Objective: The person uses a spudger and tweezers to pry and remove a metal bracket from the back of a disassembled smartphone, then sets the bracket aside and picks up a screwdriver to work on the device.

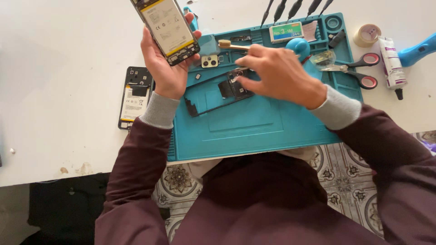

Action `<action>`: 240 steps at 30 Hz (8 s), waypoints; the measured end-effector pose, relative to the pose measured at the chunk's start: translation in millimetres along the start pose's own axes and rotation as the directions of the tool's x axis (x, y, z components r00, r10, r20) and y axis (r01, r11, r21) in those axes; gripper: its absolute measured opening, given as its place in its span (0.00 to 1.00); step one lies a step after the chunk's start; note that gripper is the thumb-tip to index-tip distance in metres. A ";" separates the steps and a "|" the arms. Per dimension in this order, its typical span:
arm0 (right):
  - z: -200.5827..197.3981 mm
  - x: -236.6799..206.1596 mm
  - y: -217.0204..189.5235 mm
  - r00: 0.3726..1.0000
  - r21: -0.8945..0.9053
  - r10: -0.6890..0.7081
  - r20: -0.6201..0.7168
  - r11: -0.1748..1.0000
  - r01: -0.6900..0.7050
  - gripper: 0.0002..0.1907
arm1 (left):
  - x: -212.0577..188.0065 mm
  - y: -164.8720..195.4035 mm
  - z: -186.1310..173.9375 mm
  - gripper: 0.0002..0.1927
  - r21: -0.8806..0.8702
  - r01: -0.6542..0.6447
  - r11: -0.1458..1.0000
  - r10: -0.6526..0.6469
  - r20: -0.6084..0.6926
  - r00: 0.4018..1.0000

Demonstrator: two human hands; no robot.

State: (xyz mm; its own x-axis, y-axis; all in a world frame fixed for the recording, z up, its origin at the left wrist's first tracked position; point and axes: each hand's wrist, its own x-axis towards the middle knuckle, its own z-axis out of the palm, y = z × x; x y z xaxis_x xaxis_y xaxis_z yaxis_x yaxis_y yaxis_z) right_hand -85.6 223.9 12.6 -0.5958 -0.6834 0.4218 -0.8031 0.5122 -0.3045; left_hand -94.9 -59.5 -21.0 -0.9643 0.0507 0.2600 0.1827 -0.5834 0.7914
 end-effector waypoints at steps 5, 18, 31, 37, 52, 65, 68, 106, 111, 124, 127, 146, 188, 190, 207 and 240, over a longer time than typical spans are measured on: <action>17.6 0.4 -25.8 0.997 0.066 -0.081 0.018 0.995 0.080 0.17 | -4.1 -3.4 4.9 0.38 0.029 0.019 0.999 -0.021 0.043 0.999; 12.3 1.1 -21.4 0.979 -0.051 -0.200 -0.033 0.979 0.198 0.23 | -5.0 -7.5 0.5 0.34 0.117 -0.065 0.991 0.064 0.014 0.998; 34.1 -0.3 -27.3 0.991 -0.044 -0.128 0.028 0.991 0.129 0.20 | -2.2 -10.9 -1.7 0.37 0.156 -0.026 0.987 0.031 -0.033 0.999; 28.5 -0.7 -23.1 0.994 -0.027 -0.103 -0.020 0.994 0.103 0.19 | -2.0 -9.2 3.3 0.35 0.159 -0.031 0.987 0.038 -0.037 0.999; -1.8 2.6 -7.0 0.981 0.298 0.079 -0.179 0.954 -0.022 0.07 | -6.2 -9.3 13.5 0.28 0.221 0.085 0.971 -0.116 0.128 0.985; -5.9 3.8 -10.6 0.982 0.275 0.077 -0.170 0.961 -0.028 0.08 | -5.9 -7.6 22.0 0.28 0.198 0.181 0.963 -0.230 0.267 0.936; -6.8 3.6 -13.7 0.977 0.319 0.067 -0.203 0.948 0.001 0.07 | -8.0 -5.0 29.9 0.28 0.088 0.225 0.970 -0.241 0.292 0.926; 7.7 -1.0 -19.9 0.990 0.453 0.140 0.018 0.882 -0.133 0.13 | -10.9 -19.6 25.3 0.47 0.243 -0.041 0.969 0.021 0.083 0.996; 6.9 -4.2 -8.7 0.987 0.420 0.158 -0.034 0.898 -0.129 0.11 | -8.5 -18.6 21.4 0.42 0.166 -0.056 0.984 0.045 0.069 0.997; 12.9 -4.7 -13.5 0.964 0.384 0.121 -0.238 0.923 -0.022 0.13 | -27.7 -21.5 58.2 0.41 0.103 0.153 0.983 -0.170 0.181 0.969; 13.2 -3.8 -12.4 0.961 0.370 0.153 -0.230 0.927 -0.059 0.13 | -26.1 -20.4 58.7 0.41 0.116 0.132 0.984 -0.151 0.180 0.972; 9.6 6.3 -28.5 0.944 0.315 0.127 -0.304 0.949 -0.026 0.09 | -25.4 -24.2 41.7 0.42 -0.037 0.206 0.978 -0.193 0.213 0.958; 6.3 4.3 7.8 0.967 0.244 -0.145 -0.209 0.950 0.196 0.16 | -18.9 -22.5 33.8 0.40 -0.034 0.305 0.952 -0.282 0.296 0.913; 7.2 3.8 8.3 0.968 0.270 -0.135 -0.213 0.944 0.191 0.15 | -18.0 -23.4 33.4 0.39 -0.038 0.316 0.948 -0.292 0.294 0.910; 14.7 3.0 3.5 0.980 0.441 0.053 -0.193 0.897 0.038 0.08 | -17.0 -27.7 32.2 0.35 -0.008 0.293 0.956 -0.274 0.335 0.902; -3.0 2.8 -7.2 0.981 -0.086 -0.185 -0.066 0.980 0.179 0.36 | -19.3 -16.4 43.5 0.33 -0.107 0.228 0.968 -0.199 0.230 0.953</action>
State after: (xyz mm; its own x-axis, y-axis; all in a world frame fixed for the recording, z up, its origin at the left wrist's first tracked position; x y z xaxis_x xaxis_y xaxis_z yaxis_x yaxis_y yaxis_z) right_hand -81.5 219.9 18.6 -0.4350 -0.7309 0.5259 -0.8932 0.4241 -0.1494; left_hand -70.9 -15.6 -14.9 -0.9108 0.3510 0.2172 -0.0640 -0.6400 0.7657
